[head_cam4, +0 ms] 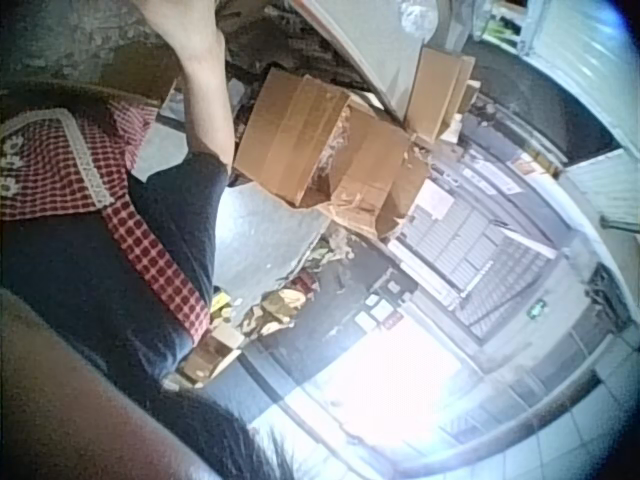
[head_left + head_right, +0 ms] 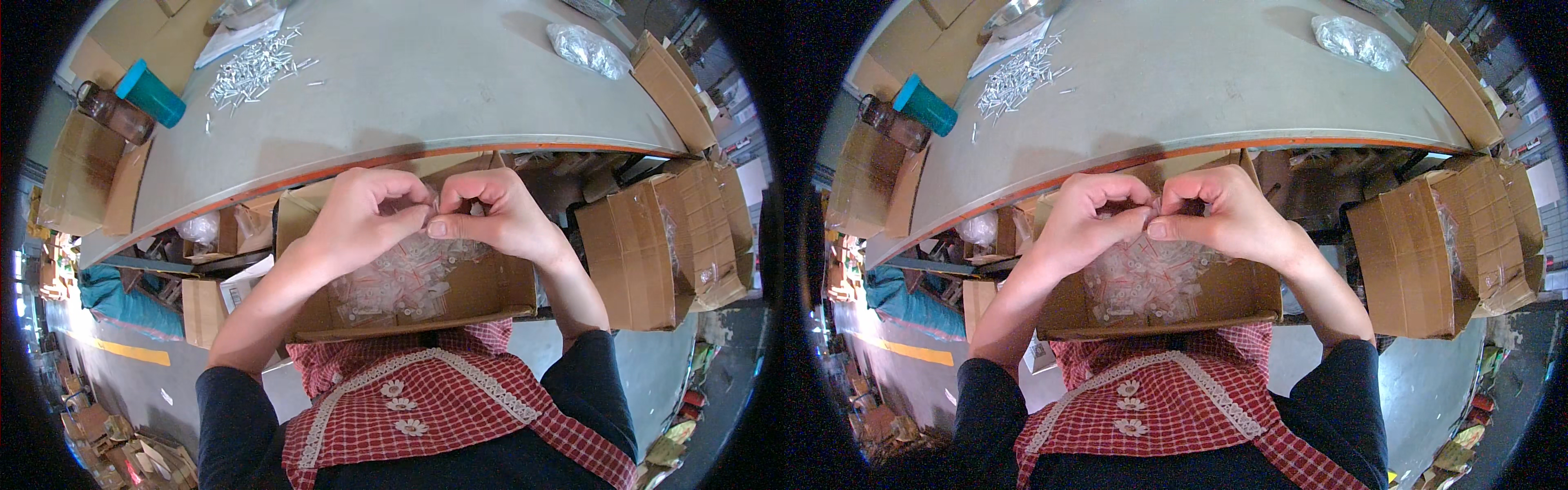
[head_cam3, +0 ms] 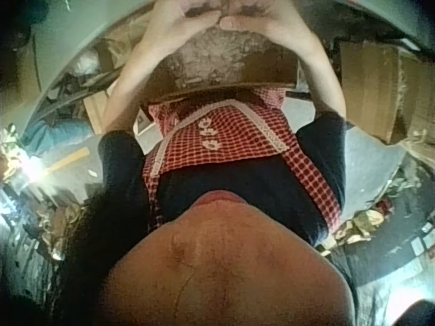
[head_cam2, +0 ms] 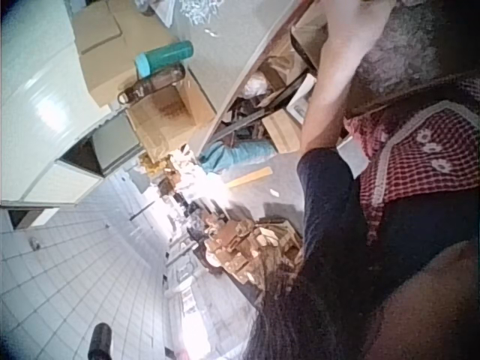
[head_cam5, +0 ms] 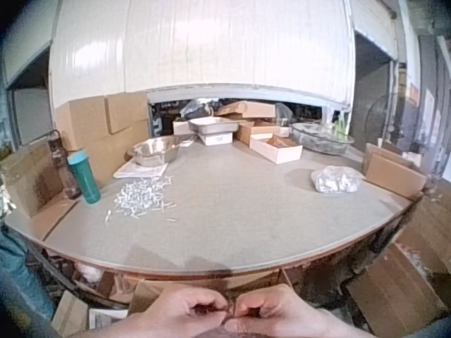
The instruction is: Packing small metal screws into small resealable plastic bags from a pile on a table.
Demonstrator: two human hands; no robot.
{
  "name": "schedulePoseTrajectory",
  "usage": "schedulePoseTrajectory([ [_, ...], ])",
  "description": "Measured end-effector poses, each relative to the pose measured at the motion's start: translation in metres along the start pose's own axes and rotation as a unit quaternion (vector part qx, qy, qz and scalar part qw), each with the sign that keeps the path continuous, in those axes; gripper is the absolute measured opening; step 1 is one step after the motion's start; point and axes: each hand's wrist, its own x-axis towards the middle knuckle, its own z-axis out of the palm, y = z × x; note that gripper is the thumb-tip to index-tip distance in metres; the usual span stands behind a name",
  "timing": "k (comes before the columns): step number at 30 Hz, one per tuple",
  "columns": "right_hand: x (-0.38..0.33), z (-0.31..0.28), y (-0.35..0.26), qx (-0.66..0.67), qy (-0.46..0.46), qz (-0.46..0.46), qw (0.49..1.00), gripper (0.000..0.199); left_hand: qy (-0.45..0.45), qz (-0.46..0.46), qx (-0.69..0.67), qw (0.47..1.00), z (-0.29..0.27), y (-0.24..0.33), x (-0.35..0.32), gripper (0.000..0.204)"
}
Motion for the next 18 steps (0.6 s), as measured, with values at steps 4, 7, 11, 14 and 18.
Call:
schedulePoseTrajectory([
  [4, 0.001, -0.001, 0.003, -0.057, -0.001, -0.043, 0.997, 0.017, -0.033, -0.073, -0.082, 0.993, -0.007, 0.010, 0.001, 0.012],
  [7, 0.002, -0.001, 0.001, -0.086, 0.001, -0.055, 0.995, 0.017, -0.053, -0.070, -0.059, 0.994, -0.010, 0.011, 0.004, 0.014],
  [11, 0.003, 0.003, 0.004, -0.098, 0.010, -0.080, 0.992, 0.017, -0.046, -0.050, 0.030, 0.997, -0.009, 0.010, 0.007, 0.010],
  [14, 0.002, 0.005, 0.004, -0.089, 0.007, -0.066, 0.994, 0.017, -0.030, -0.018, 0.078, 0.996, -0.006, 0.010, 0.007, 0.008],
  [18, 0.001, 0.005, 0.006, -0.061, 0.000, -0.064, 0.996, 0.017, -0.016, -0.004, 0.113, 0.993, -0.003, 0.010, 0.006, 0.010],
])
